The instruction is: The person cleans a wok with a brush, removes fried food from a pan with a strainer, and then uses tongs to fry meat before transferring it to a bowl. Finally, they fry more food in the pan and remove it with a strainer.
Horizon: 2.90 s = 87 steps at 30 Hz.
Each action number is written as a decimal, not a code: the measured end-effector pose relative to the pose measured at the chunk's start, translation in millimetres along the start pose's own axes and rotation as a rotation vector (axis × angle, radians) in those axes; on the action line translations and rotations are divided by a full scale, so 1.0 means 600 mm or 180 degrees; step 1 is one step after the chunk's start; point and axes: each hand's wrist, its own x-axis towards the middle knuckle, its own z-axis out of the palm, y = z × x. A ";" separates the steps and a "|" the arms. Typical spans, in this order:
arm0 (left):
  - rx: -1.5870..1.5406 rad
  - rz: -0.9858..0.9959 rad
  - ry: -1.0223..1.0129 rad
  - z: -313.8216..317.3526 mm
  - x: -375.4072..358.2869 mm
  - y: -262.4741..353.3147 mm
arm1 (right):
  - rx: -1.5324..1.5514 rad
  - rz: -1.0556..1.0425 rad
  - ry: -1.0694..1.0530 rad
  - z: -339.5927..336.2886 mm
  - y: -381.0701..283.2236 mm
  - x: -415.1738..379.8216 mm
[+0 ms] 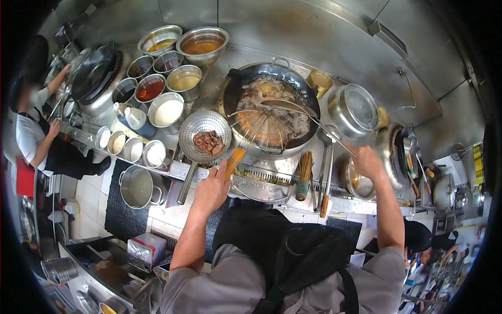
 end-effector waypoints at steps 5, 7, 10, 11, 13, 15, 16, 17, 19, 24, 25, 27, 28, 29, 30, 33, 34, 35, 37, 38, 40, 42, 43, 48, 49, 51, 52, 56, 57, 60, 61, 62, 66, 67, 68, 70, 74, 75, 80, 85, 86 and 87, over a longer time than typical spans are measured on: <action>0.0015 0.0054 0.0008 -0.003 0.003 0.002 | -0.0079 -0.0042 -0.0540 0.009 -0.014 0.018; 0.0019 0.0038 -0.0019 -0.008 0.002 0.005 | -0.0107 0.0047 -0.0575 0.028 -0.046 0.032; 0.0010 0.0003 -0.0056 -0.013 0.001 0.011 | -0.0054 0.0043 -0.0503 0.084 -0.073 0.064; -0.0001 0.0004 -0.0066 -0.015 0.002 0.011 | 0.0032 -0.0032 -0.0387 0.104 -0.081 0.077; 0.0100 0.0108 -0.0015 -0.009 0.002 0.003 | 0.0067 0.0075 -0.0294 0.135 -0.104 0.098; 0.0192 0.0219 0.0042 -0.005 0.001 0.000 | 0.0093 0.0188 -0.0197 0.150 -0.120 0.107; 0.0188 0.0214 0.0070 -0.004 0.001 0.001 | 0.0175 0.0282 -0.0204 0.155 -0.123 0.106; 0.0182 0.0219 0.0083 -0.003 0.000 0.003 | 0.0260 0.0390 -0.0220 0.163 -0.124 0.104; 0.0179 0.0206 0.0053 -0.005 0.001 0.006 | 0.0211 0.0501 -0.0308 0.208 -0.120 0.115; 0.0217 0.0250 0.0085 -0.002 -0.001 0.005 | 0.0888 0.0783 0.0030 0.232 -0.139 0.130; 0.0241 0.0220 0.0034 -0.004 -0.002 0.007 | 0.1079 0.0863 0.0079 0.235 -0.138 0.132; 0.0261 0.0196 -0.0014 -0.007 -0.003 0.012 | 0.1374 0.0555 0.0426 0.269 -0.109 0.154; 0.0261 0.0150 -0.0038 -0.008 -0.002 0.014 | 0.1657 0.0229 0.0763 0.280 -0.092 0.163; 0.0265 0.0099 -0.0060 -0.010 -0.003 0.015 | 0.1661 0.0219 0.0768 0.268 -0.083 0.163; 0.0274 0.0090 -0.0049 -0.009 -0.003 0.014 | 0.1882 0.0242 0.0775 0.254 -0.073 0.163; 0.0258 0.0151 0.0064 -0.002 -0.003 0.008 | 0.2442 0.0564 0.0492 0.166 -0.073 0.131; 0.0232 0.0144 0.0053 -0.003 -0.003 0.008 | 0.2513 0.0731 0.0353 0.131 -0.076 0.116; 0.0206 0.0135 0.0040 -0.003 -0.003 0.007 | 0.2582 0.0899 0.0210 0.115 -0.076 0.108; 0.0134 0.0076 0.0056 -0.004 -0.004 0.009 | 0.2367 0.0803 0.0331 0.111 -0.058 0.103; 0.0074 0.0044 0.0070 -0.005 -0.004 0.010 | 0.2164 0.0723 0.0471 0.108 -0.051 0.101; 0.0065 0.0029 0.0085 -0.009 -0.004 0.014 | 0.2160 0.0621 0.0527 0.086 -0.045 0.091; 0.0049 0.0008 0.0101 -0.008 -0.004 0.014 | 0.2151 0.0513 0.0577 0.050 -0.044 0.078; 0.0020 -0.0002 0.0099 -0.006 -0.005 0.013 | 0.2128 0.0692 0.0314 0.033 -0.043 0.069; -0.0039 -0.0039 0.0088 -0.007 -0.005 0.010 | 0.1960 0.0876 0.0249 0.025 0.011 0.014; -0.0062 -0.0064 0.0071 -0.007 -0.003 0.009 | 0.1502 0.0582 0.0432 0.040 0.049 0.004; -0.0091 -0.0061 0.0028 -0.006 -0.002 0.008 | 0.1040 0.0326 0.0603 0.039 0.066 -0.012; -0.0055 -0.0044 0.0045 -0.007 0.000 0.007 | 0.1183 0.0596 0.0340 0.012 0.057 -0.020; 0.0076 0.0050 0.0054 -0.007 0.004 0.001 | 0.1317 0.1032 -0.0124 -0.042 0.043 -0.043; 0.0068 0.0066 0.0056 -0.007 0.007 0.002 | 0.1418 0.1083 -0.0181 -0.050 0.042 -0.042; 0.0081 0.0046 -0.0009 -0.011 0.005 0.002 | 0.1315 0.1008 -0.0182 -0.024 0.070 -0.039; 0.0100 0.0039 -0.0010 -0.010 0.006 0.002 | 0.1310 0.1017 -0.0183 -0.021 0.065 -0.038; 0.0117 0.0031 -0.0011 -0.010 0.006 0.002 | 0.1685 0.1233 -0.0162 -0.020 0.055 -0.035; 0.0153 0.0012 0.0029 -0.010 0.006 0.004 | 0.2860 0.1573 -0.0094 0.014 0.027 -0.009; 0.0188 0.0039 0.0065 -0.009 0.005 0.004 | 0.2862 0.1568 -0.0093 0.025 0.018 -0.004; 0.0226 0.0064 0.0101 -0.010 0.004 0.004 | 0.2936 0.1634 -0.0117 0.037 0.008 -0.003; 0.0094 0.0024 0.0105 -0.018 0.002 0.012 | 0.3124 0.1660 -0.0193 0.068 -0.018 -0.008; 0.0250 0.0025 0.0013 -0.034 0.001 0.019 | 0.4950 0.2195 -0.0381 0.159 -0.064 -0.011; 0.0252 0.0017 0.0028 -0.038 0.001 0.021 | 0.5304 0.2279 -0.0438 0.177 -0.073 -0.001; 0.0327 -0.0012 -0.0014 -0.062 -0.003 0.035 | 0.5825 0.1947 -0.0731 0.232 -0.064 0.083; 0.0408 0.0039 0.0115 -0.096 -0.009 0.060 | 0.6141 0.1636 -0.1272 0.240 -0.033 0.147; 0.0433 0.0012 0.0156 -0.101 -0.010 0.064 | 0.6230 0.1548 -0.1460 0.239 -0.029 0.153; 0.0458 -0.0010 0.0163 -0.104 -0.009 0.066 | 0.6314 0.1456 -0.1652 0.238 -0.025 0.158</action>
